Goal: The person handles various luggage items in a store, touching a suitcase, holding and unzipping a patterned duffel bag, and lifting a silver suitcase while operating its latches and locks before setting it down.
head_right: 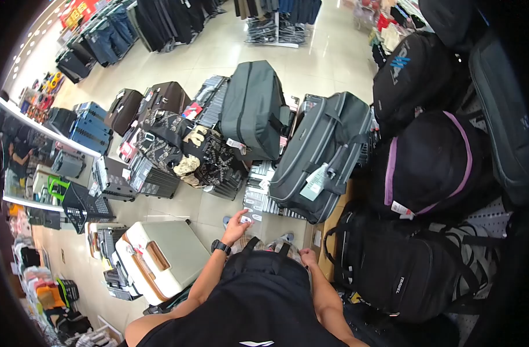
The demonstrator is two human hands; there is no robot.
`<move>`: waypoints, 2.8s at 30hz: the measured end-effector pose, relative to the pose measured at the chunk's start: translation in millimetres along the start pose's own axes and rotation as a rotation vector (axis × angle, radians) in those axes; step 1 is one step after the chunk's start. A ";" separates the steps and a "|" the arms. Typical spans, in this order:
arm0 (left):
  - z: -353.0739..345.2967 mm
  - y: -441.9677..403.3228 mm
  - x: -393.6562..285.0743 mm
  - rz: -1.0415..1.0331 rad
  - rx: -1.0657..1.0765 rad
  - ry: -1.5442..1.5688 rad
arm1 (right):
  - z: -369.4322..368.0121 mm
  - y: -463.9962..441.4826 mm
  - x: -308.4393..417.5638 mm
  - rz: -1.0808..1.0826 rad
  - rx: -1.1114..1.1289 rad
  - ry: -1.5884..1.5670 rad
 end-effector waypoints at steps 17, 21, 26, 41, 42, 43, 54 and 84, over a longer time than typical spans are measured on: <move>67.7 -10.9 2.8 0.023 0.086 0.265 | -132.1 81.3 264.0 -0.049 0.459 -0.424; 73.7 -19.0 7.6 -0.012 0.227 0.070 | -169.4 74.8 281.7 -0.136 0.447 -0.592; 109.4 -24.7 -15.4 -0.056 0.331 0.098 | -169.9 69.1 283.6 -0.071 0.177 -0.791; 308.8 -41.6 -160.2 -0.467 -0.097 -0.313 | -142.4 75.7 295.0 -0.104 0.148 -0.762; 309.5 -42.3 -157.2 -0.452 -0.074 -0.385 | -142.3 82.4 300.2 -0.098 0.137 -0.712; 311.5 -40.5 -158.1 -0.445 -0.074 -0.389 | -143.5 81.8 300.0 -0.091 0.126 -0.662; 314.7 -32.1 -171.8 -0.392 -0.241 -0.538 | -171.6 73.8 461.1 0.479 -0.099 -0.198; 326.4 -108.2 -274.7 -0.558 -0.033 -1.347 | -204.8 146.5 644.0 0.743 -0.009 0.089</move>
Point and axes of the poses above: each hand's wrist, its own y-axis away from the middle knuckle, its own z-axis out of the back of the hand, x = y × z, the point moved 10 cm from there along -y, towards the middle knuckle, and after that the axes turned 7 degrees about -z, right-handed, at the moved point
